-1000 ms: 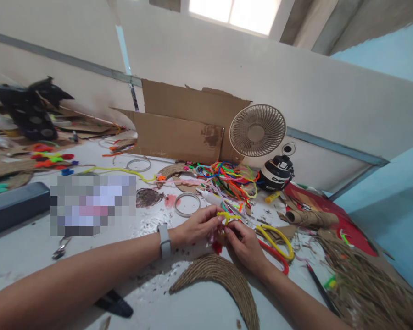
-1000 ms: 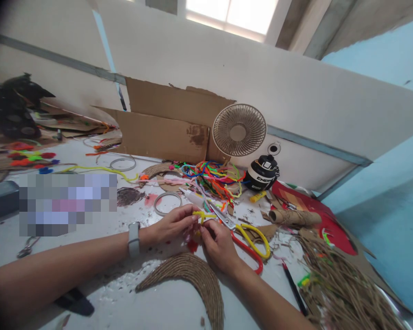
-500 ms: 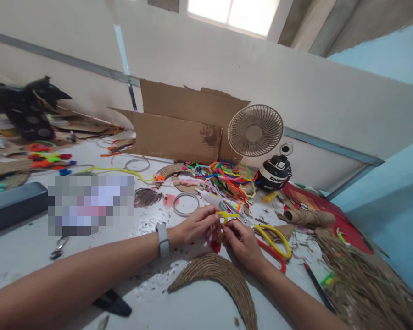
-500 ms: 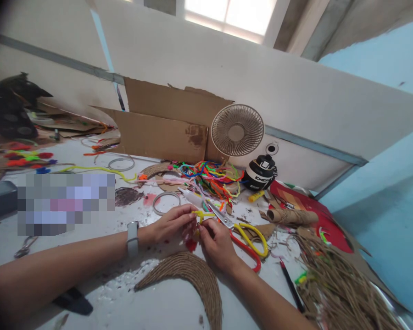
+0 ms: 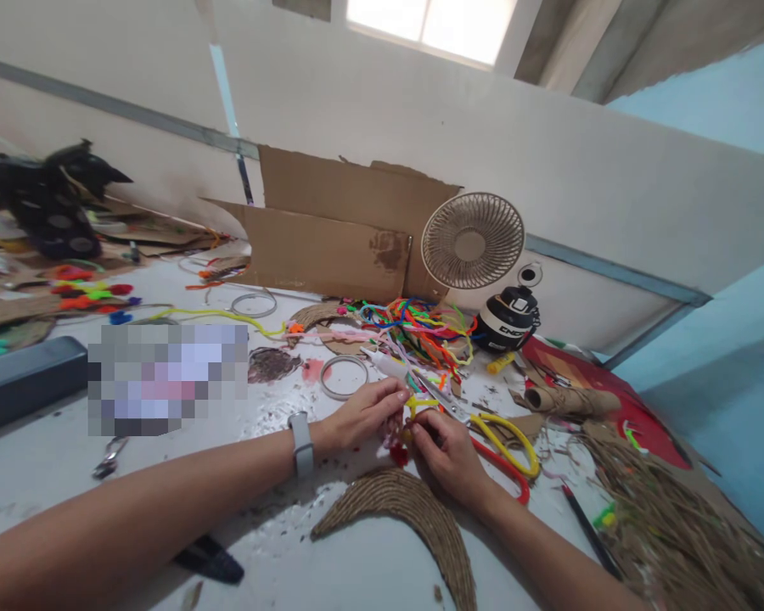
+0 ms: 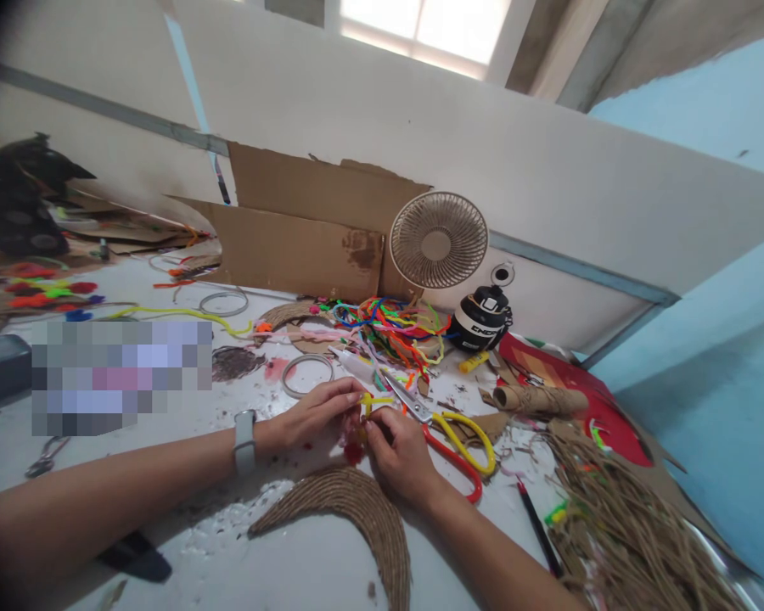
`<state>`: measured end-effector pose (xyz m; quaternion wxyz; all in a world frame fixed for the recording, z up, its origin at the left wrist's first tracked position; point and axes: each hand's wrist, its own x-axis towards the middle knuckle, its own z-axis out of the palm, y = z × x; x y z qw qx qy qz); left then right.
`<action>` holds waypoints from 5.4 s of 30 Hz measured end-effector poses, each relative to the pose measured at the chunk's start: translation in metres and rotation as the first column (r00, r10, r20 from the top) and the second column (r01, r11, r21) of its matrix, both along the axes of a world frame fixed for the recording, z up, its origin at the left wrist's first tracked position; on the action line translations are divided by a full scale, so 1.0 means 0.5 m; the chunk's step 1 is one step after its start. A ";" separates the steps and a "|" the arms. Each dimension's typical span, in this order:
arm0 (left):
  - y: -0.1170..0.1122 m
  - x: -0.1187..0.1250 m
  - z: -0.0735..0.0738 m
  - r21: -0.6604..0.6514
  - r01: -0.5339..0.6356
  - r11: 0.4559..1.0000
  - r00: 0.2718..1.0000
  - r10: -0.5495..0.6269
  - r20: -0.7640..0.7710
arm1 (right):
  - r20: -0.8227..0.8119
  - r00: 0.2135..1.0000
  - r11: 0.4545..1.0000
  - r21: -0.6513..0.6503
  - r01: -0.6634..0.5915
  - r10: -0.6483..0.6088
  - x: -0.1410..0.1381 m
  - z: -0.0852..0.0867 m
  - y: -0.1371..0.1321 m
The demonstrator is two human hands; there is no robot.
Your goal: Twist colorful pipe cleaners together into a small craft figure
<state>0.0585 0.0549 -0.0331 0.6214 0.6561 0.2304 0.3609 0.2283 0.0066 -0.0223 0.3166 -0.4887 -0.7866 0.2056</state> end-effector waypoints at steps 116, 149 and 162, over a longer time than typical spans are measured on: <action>0.004 -0.019 0.033 -0.180 0.264 0.948 0.938 -0.296 -0.180 | 0.558 0.826 0.832 0.418 -0.366 0.082 0.079 0.142 0.010; -0.021 -0.012 0.041 -0.237 0.305 0.922 0.919 -0.351 -0.183 | 0.612 0.781 0.831 0.364 -0.421 0.128 0.065 0.117 0.002; -0.011 -0.011 0.025 -0.123 0.304 0.945 0.922 -0.324 -0.211 | 0.630 0.776 0.812 0.442 -0.382 0.022 0.056 0.118 -0.005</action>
